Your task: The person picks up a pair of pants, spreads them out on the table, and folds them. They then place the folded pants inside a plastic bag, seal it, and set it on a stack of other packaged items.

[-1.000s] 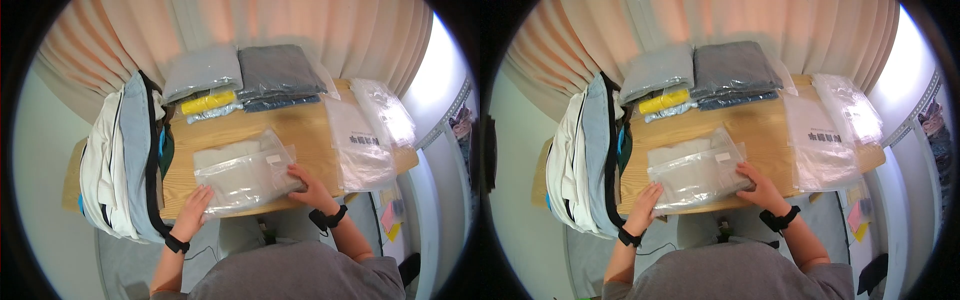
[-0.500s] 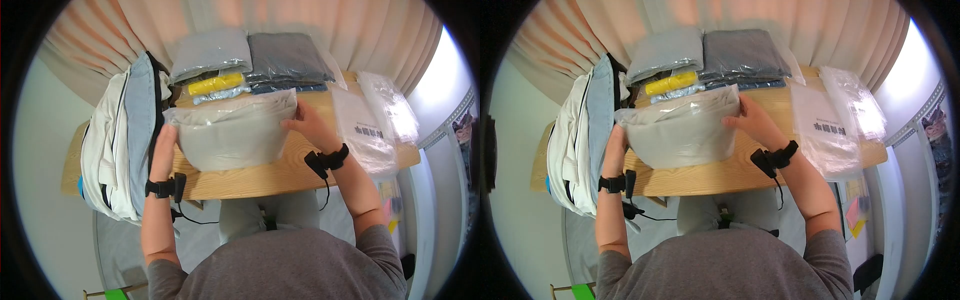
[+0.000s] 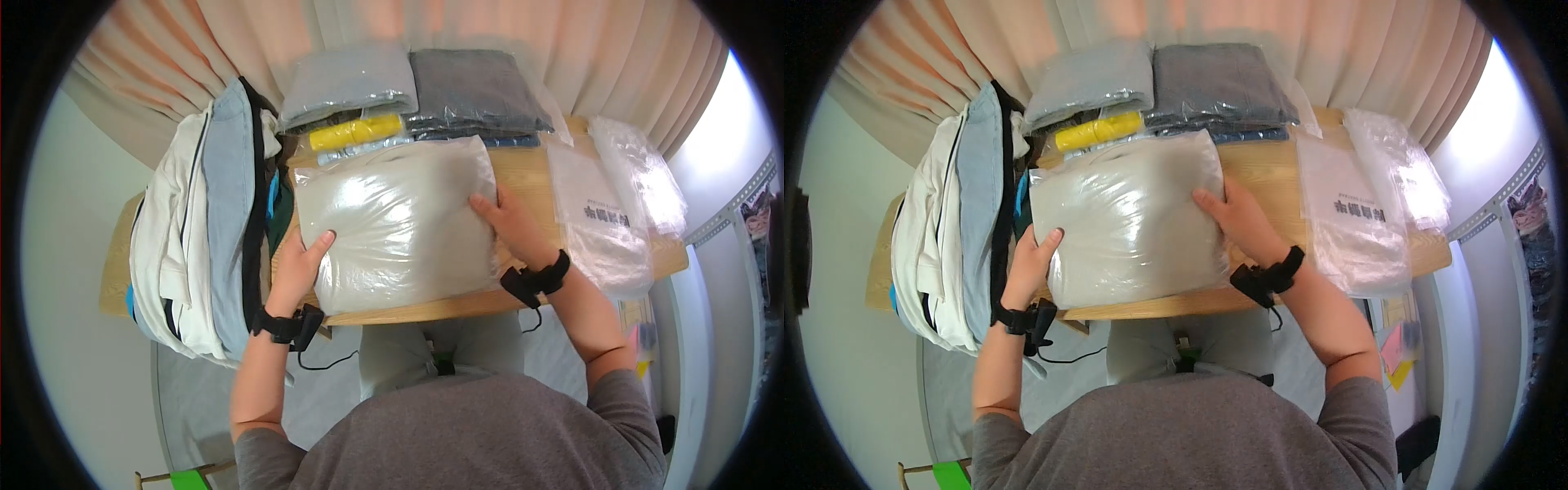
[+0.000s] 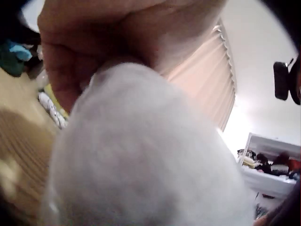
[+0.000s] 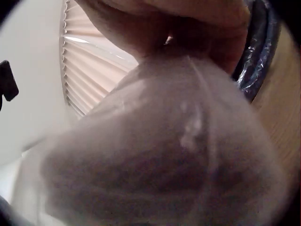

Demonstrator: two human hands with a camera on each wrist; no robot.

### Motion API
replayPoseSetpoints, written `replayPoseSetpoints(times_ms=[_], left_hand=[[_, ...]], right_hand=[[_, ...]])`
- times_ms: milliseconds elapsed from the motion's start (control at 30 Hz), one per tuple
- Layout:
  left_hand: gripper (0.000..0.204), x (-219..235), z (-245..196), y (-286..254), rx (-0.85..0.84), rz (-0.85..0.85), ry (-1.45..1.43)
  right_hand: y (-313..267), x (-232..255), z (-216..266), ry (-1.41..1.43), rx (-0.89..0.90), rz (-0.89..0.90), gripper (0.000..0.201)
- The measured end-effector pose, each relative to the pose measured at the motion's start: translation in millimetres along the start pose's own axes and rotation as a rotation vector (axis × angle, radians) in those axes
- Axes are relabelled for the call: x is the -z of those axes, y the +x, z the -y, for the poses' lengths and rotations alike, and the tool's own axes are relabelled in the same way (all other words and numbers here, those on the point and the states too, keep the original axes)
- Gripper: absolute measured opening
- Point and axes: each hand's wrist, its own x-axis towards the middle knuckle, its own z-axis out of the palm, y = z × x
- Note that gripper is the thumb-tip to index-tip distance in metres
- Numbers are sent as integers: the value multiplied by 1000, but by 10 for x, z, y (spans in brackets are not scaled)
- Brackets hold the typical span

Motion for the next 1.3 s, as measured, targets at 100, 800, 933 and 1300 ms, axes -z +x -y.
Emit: replayPoseSetpoints(times_ms=[100,800,933,1300], left_hand=[[48,-1,111,-43,135,111,92],[70,-462,118,186,-461,790,1028],[68,-493,142,228,-445,766,992],[74,-547,168,204,-440,735,1000]], right_hand=[[-36,82,7,140,-140,80,40],[-83,-214,-157,-1068,413,813,58],[-39,-207,-123,-1048,359,820,57],[-90,-256,-156,-1106,346,770,59]])
